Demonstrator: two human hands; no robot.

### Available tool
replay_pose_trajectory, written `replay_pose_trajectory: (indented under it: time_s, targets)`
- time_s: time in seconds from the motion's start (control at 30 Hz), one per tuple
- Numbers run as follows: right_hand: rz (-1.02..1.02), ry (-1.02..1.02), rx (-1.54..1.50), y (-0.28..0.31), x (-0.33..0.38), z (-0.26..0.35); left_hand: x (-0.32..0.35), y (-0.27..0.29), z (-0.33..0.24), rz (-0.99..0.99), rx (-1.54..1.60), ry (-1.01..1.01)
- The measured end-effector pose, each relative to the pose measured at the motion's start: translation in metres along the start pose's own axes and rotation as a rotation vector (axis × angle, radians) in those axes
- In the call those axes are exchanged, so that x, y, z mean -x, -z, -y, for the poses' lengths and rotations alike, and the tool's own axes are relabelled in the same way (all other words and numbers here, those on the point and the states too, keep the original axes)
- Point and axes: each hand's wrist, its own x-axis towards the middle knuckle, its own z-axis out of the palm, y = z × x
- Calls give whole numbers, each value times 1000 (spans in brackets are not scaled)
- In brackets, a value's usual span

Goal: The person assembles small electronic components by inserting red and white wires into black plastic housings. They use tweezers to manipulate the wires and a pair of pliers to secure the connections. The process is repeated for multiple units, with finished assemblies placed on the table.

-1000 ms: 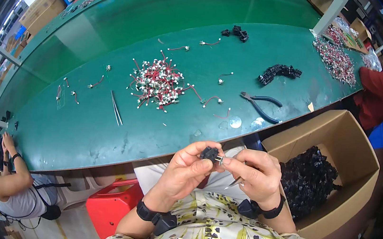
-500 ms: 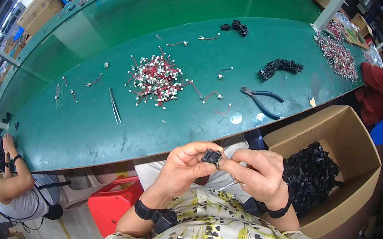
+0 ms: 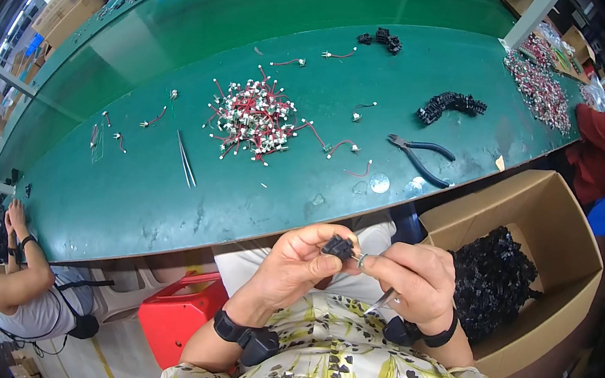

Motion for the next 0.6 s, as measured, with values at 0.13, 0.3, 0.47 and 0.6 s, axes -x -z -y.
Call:
replay_pose_trajectory:
  time_s: [0.13,0.3,0.47,0.6]
  targets:
    - [29,2,11,-2,-1,2,3,1,2,32,51,18]
    - [51,25,44,-1,-1,2,3,-3,3,12,38,0]
    - [104,21,3,3,-6,1,4,-1,2,1,-59,12]
    - [137,-53,-43,1,-5,4,5,-5,-6,-64,-229,33]
